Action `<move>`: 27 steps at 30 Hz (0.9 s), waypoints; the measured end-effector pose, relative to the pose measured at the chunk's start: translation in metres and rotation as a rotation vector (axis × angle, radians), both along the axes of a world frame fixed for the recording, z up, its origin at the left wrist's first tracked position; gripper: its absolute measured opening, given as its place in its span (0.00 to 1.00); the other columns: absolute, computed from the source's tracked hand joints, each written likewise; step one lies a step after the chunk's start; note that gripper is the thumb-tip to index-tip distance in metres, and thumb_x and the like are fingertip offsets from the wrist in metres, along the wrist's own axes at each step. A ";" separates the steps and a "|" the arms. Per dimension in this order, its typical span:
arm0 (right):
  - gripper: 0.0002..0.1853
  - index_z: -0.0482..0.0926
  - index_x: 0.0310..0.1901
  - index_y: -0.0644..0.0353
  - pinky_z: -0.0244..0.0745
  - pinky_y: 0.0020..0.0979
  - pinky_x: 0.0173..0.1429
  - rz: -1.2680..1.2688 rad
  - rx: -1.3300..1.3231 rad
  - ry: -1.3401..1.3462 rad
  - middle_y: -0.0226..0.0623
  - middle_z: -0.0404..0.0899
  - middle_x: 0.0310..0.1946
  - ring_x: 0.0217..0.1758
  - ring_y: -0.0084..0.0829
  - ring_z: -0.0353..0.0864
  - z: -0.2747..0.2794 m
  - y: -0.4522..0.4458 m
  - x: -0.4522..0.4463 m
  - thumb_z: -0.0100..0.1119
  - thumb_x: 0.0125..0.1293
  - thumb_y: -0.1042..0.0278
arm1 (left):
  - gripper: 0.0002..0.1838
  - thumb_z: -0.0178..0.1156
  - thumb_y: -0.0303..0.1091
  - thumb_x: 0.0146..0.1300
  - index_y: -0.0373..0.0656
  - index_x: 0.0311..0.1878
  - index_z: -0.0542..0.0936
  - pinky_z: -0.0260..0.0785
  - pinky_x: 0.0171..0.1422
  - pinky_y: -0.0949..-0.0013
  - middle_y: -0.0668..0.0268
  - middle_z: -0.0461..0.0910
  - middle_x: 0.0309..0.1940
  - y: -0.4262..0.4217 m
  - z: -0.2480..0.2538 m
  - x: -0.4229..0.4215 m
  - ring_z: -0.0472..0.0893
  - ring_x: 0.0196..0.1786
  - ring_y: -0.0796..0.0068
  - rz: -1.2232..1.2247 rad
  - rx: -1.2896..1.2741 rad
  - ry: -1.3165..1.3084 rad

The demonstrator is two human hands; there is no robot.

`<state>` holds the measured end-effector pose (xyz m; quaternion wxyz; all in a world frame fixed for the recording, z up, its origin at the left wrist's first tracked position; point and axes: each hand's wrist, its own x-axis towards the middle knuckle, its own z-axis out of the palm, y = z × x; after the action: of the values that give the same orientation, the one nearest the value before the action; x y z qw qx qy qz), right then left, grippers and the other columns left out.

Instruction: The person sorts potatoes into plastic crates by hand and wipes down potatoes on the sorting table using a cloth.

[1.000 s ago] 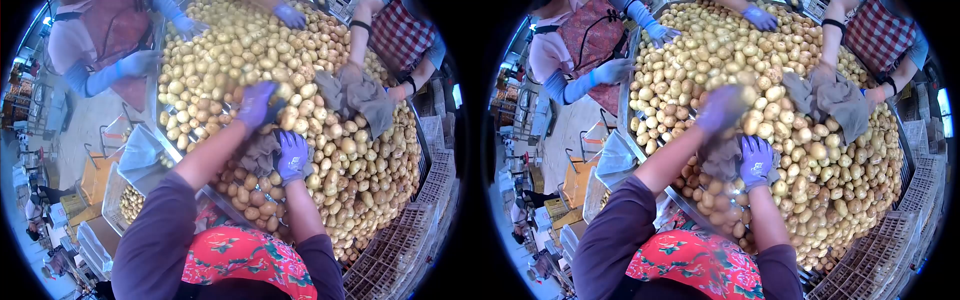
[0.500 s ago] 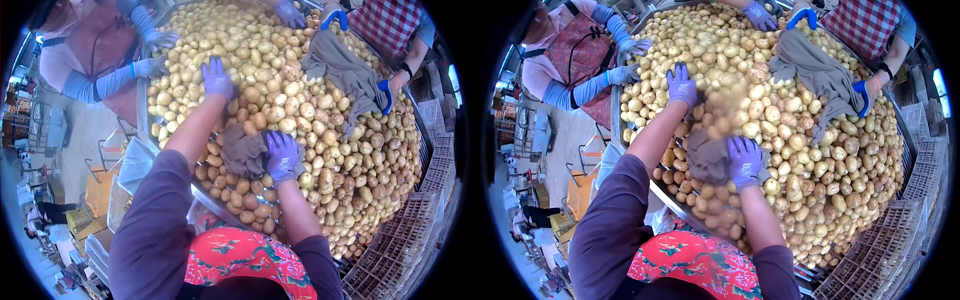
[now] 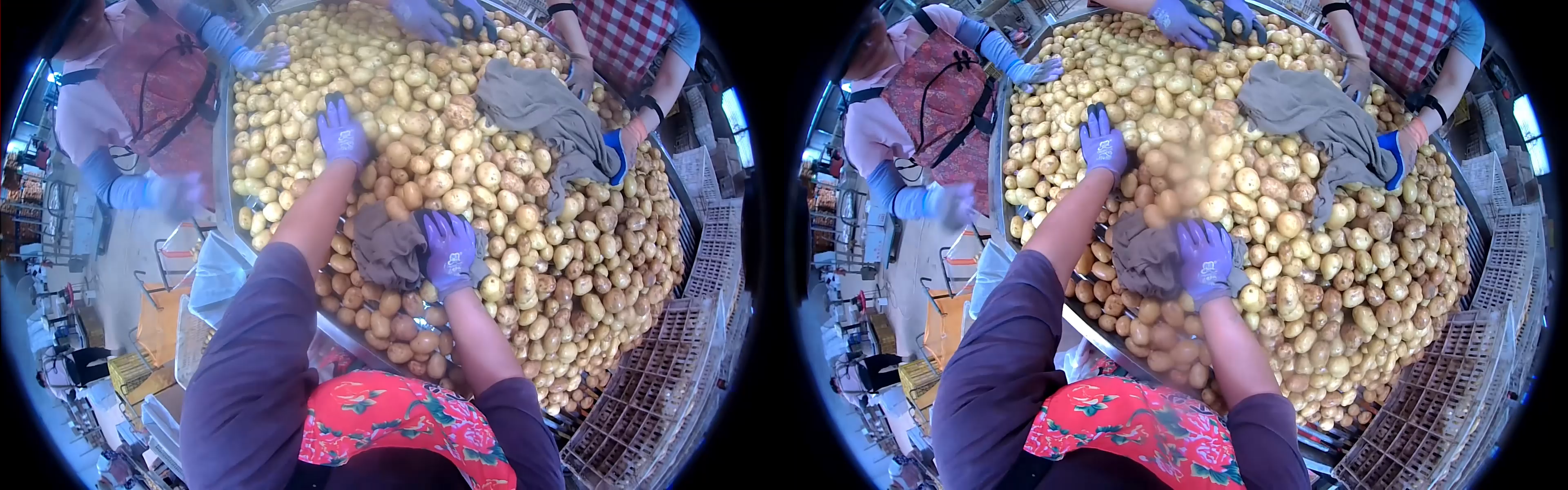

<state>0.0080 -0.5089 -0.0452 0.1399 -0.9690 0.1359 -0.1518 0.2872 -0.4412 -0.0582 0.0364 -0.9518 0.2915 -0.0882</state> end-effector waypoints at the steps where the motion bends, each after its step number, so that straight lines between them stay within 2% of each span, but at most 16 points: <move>1: 0.27 0.77 0.55 0.49 0.66 0.42 0.61 -0.007 0.005 -0.017 0.32 0.76 0.52 0.59 0.38 0.72 0.004 0.001 0.000 0.64 0.49 0.60 | 0.20 0.50 0.36 0.60 0.39 0.52 0.80 0.37 0.77 0.47 0.49 0.42 0.77 -0.001 0.002 -0.001 0.39 0.79 0.49 0.005 0.010 0.014; 3: 0.26 0.78 0.53 0.49 0.67 0.41 0.60 -0.021 0.015 -0.053 0.31 0.77 0.52 0.58 0.37 0.72 0.013 0.002 0.001 0.66 0.48 0.60 | 0.20 0.49 0.36 0.61 0.39 0.52 0.80 0.38 0.77 0.48 0.49 0.41 0.77 -0.002 0.006 -0.001 0.39 0.79 0.50 0.016 0.031 0.040; 6: 0.27 0.78 0.53 0.48 0.67 0.40 0.59 -0.024 0.060 -0.076 0.31 0.77 0.51 0.57 0.36 0.73 0.017 0.004 0.002 0.67 0.47 0.59 | 0.26 0.55 0.39 0.57 0.42 0.61 0.76 0.38 0.76 0.45 0.52 0.49 0.75 -0.002 0.009 -0.003 0.43 0.78 0.49 0.039 0.115 0.025; 10: 0.27 0.78 0.53 0.48 0.67 0.39 0.59 -0.018 0.021 -0.076 0.31 0.77 0.51 0.56 0.36 0.73 0.015 0.002 0.003 0.67 0.46 0.60 | 0.21 0.55 0.39 0.57 0.44 0.53 0.79 0.43 0.75 0.47 0.53 0.57 0.72 0.010 0.001 0.001 0.50 0.75 0.48 -0.040 -0.046 0.022; 13: 0.27 0.78 0.53 0.48 0.67 0.40 0.59 -0.015 0.015 -0.075 0.31 0.77 0.51 0.56 0.36 0.73 0.017 0.004 0.001 0.67 0.46 0.60 | 0.21 0.62 0.48 0.55 0.44 0.47 0.82 0.43 0.76 0.50 0.51 0.58 0.71 0.022 0.002 -0.004 0.51 0.75 0.49 -0.051 -0.197 -0.009; 14: 0.27 0.78 0.53 0.48 0.67 0.40 0.60 -0.013 0.007 -0.084 0.31 0.77 0.51 0.56 0.37 0.73 0.012 0.003 0.002 0.67 0.47 0.60 | 0.24 0.71 0.48 0.47 0.43 0.45 0.81 0.49 0.74 0.50 0.50 0.64 0.67 0.028 0.022 -0.016 0.57 0.72 0.47 -0.054 -0.361 0.004; 17: 0.26 0.78 0.53 0.49 0.65 0.42 0.61 -0.026 0.026 -0.071 0.32 0.77 0.52 0.57 0.38 0.73 0.008 0.002 0.002 0.66 0.47 0.60 | 0.24 0.74 0.42 0.45 0.41 0.45 0.80 0.57 0.71 0.53 0.48 0.67 0.64 0.057 0.057 -0.033 0.64 0.69 0.49 -0.207 -0.829 0.251; 18: 0.26 0.78 0.53 0.50 0.65 0.43 0.62 -0.028 0.041 -0.060 0.33 0.77 0.52 0.57 0.38 0.73 0.007 0.002 0.002 0.65 0.48 0.60 | 0.23 0.74 0.35 0.47 0.39 0.45 0.79 0.61 0.68 0.57 0.47 0.70 0.62 0.062 0.074 -0.049 0.69 0.66 0.53 -0.154 -1.091 0.485; 19: 0.26 0.78 0.53 0.50 0.64 0.44 0.62 -0.020 0.011 -0.063 0.33 0.77 0.53 0.57 0.38 0.73 0.001 0.001 0.001 0.64 0.48 0.60 | 0.23 0.71 0.31 0.52 0.37 0.51 0.76 0.64 0.67 0.62 0.53 0.71 0.62 0.072 0.073 -0.052 0.71 0.64 0.62 -0.214 -1.112 0.488; 21: 0.26 0.78 0.54 0.51 0.63 0.44 0.63 -0.002 -0.056 -0.073 0.34 0.77 0.53 0.57 0.39 0.73 -0.016 -0.002 0.002 0.63 0.49 0.60 | 0.26 0.67 0.24 0.55 0.35 0.58 0.71 0.67 0.64 0.66 0.57 0.72 0.60 0.089 0.065 -0.060 0.72 0.61 0.70 -0.175 -1.252 0.557; 22: 0.25 0.78 0.55 0.52 0.63 0.44 0.63 -0.008 -0.047 -0.074 0.34 0.78 0.53 0.58 0.39 0.73 -0.011 -0.001 0.003 0.60 0.51 0.61 | 0.29 0.64 0.20 0.57 0.36 0.62 0.67 0.70 0.60 0.70 0.60 0.73 0.57 0.097 0.069 -0.064 0.74 0.58 0.74 -0.183 -1.207 0.559; 24: 0.24 0.77 0.55 0.51 0.64 0.43 0.63 -0.004 -0.057 -0.090 0.34 0.78 0.52 0.57 0.39 0.73 -0.002 0.001 0.003 0.55 0.53 0.65 | 0.31 0.62 0.23 0.59 0.38 0.66 0.63 0.72 0.56 0.70 0.61 0.73 0.54 0.116 0.077 -0.072 0.75 0.53 0.75 -0.166 -1.270 0.643; 27: 0.24 0.77 0.56 0.51 0.65 0.43 0.62 0.011 -0.107 -0.085 0.34 0.78 0.52 0.56 0.39 0.74 -0.004 0.000 0.003 0.52 0.54 0.68 | 0.33 0.61 0.26 0.62 0.43 0.70 0.60 0.73 0.53 0.67 0.66 0.74 0.52 0.149 0.129 -0.113 0.76 0.52 0.75 0.063 -1.822 1.338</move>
<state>0.0113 -0.5091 -0.0490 0.0944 -0.9685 0.1162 -0.1992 0.1739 -0.2921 0.0704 -0.8321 -0.4866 0.0555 0.2605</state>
